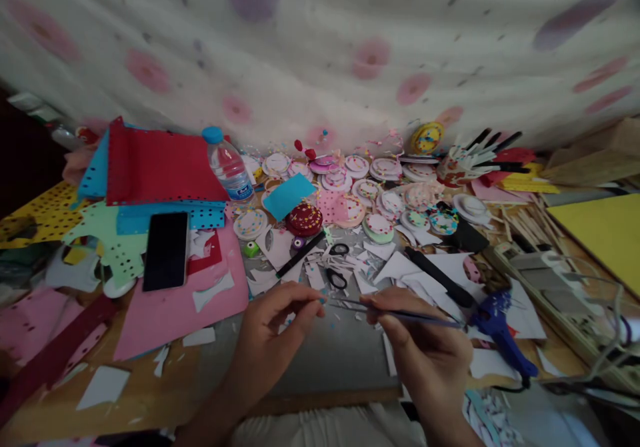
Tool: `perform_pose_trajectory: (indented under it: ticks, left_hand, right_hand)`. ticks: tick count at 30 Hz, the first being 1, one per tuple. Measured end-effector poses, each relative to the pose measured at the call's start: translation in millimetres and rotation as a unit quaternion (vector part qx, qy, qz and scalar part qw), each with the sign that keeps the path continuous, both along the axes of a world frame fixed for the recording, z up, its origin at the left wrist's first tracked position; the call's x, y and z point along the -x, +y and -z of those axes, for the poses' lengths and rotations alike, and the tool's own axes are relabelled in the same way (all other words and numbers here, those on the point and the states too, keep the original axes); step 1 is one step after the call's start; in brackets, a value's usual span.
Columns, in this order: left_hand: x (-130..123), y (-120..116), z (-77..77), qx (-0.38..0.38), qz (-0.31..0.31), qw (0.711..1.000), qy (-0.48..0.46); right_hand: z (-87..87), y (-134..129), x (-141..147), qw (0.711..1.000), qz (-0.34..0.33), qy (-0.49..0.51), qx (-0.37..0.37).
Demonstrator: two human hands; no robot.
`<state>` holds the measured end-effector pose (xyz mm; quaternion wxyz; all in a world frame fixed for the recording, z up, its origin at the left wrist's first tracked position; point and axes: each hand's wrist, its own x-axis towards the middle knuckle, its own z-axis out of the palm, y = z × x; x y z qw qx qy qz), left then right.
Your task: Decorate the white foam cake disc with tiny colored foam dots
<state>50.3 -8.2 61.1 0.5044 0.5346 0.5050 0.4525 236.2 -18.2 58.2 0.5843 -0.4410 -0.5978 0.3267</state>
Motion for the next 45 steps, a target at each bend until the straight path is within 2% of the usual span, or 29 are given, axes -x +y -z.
perform_pose_trajectory:
  ticks: [6, 11, 17, 26, 32, 38, 45]
  left_hand:
    - [6.3, -4.6, 2.3, 0.003, 0.012, 0.999, -0.032]
    - [8.8, -9.8, 7.2, 0.001, 0.0, 0.999, -0.046]
    - [11.8, -12.8, 11.4, 0.035, -0.008, 0.995, -0.094]
    - [14.1, -17.0, 0.3, 0.083, -0.027, 0.991, -0.097]
    - [14.5, -20.0, -1.4, 0.076, -0.051, 0.986, -0.137]
    - [12.4, -20.1, 0.0, 0.081, -0.055, 0.988, -0.123]
    - [5.3, -17.5, 4.0, 0.081, -0.032, 0.992, -0.093]
  right_hand:
    - [0.6, -10.1, 5.2, 1.0, 0.008, -0.019, 0.006]
    - [1.0, -14.5, 8.2, 1.0, 0.0, -0.02, 0.017]
    - [2.6, -18.0, 13.6, 1.0, -0.004, -0.011, 0.027]
    - [2.1, -19.6, 18.6, 0.999, -0.026, 0.006, 0.037]
    - [5.7, -18.6, 22.6, 0.999, -0.033, 0.013, 0.024]
    - [1.4, -19.9, 23.1, 1.0, -0.016, -0.011, 0.005]
    - [-0.3, -21.3, 16.4, 1.0, -0.006, -0.027, -0.003]
